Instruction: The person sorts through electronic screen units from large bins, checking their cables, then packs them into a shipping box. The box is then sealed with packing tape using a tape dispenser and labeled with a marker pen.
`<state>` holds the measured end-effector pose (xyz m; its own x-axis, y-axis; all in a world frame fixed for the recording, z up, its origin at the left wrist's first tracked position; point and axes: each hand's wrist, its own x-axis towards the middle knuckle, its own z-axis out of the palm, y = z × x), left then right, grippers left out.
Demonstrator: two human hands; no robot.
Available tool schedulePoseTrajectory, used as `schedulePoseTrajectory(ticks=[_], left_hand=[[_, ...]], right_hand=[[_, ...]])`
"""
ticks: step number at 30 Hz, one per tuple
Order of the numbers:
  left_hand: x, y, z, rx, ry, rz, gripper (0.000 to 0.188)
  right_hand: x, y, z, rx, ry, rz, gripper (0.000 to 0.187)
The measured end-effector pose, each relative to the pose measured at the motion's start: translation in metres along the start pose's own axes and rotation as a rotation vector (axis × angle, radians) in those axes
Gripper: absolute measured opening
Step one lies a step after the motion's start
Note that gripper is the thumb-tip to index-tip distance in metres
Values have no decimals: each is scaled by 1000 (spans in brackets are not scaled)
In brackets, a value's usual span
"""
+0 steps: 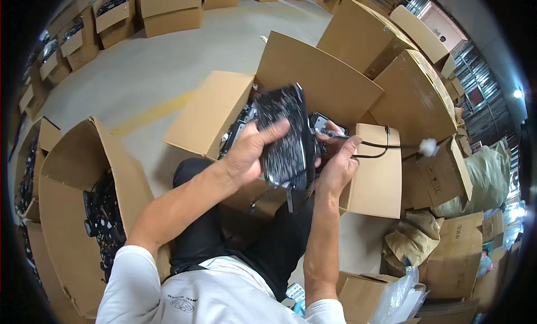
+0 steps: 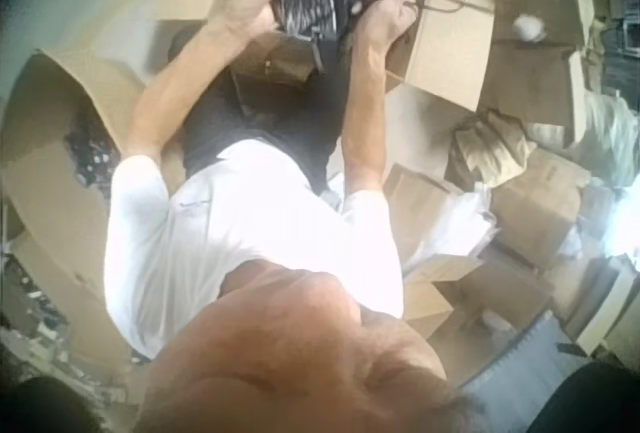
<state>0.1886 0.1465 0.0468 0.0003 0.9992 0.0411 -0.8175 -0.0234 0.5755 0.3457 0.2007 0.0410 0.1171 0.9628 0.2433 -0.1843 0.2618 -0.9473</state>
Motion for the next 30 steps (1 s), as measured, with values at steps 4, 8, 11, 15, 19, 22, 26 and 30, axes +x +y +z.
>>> schedulePoseTrajectory(ticks=[4,8,11,15,19,22,26,30], left_hand=[[36,3,-36,180,225,608,25],[17,-88,-60,365,500,461,29],[-12,-132,-54,15,443,173,32],[-28,-113,-56,-110,394,33,34],[-42,-93,-61,-109,309,-60,41],[-43,-103,-70,32,317,35,47],[-38,-111,-64,362,276,198,52],[-43,-97,-70,537,286,153,55]], right_hand=[[15,-2,-37,237,285,178,59],[23,-13,-19,285,394,150,53],[23,10,1,-144,124,190,34],[-11,12,-9,-652,-617,-261,43],[-7,1,-32,-658,-682,-251,27],[-14,15,-28,-606,-419,-236,8],[-28,44,-24,-633,-136,-497,9],[-45,45,-9,-650,-106,-492,8]])
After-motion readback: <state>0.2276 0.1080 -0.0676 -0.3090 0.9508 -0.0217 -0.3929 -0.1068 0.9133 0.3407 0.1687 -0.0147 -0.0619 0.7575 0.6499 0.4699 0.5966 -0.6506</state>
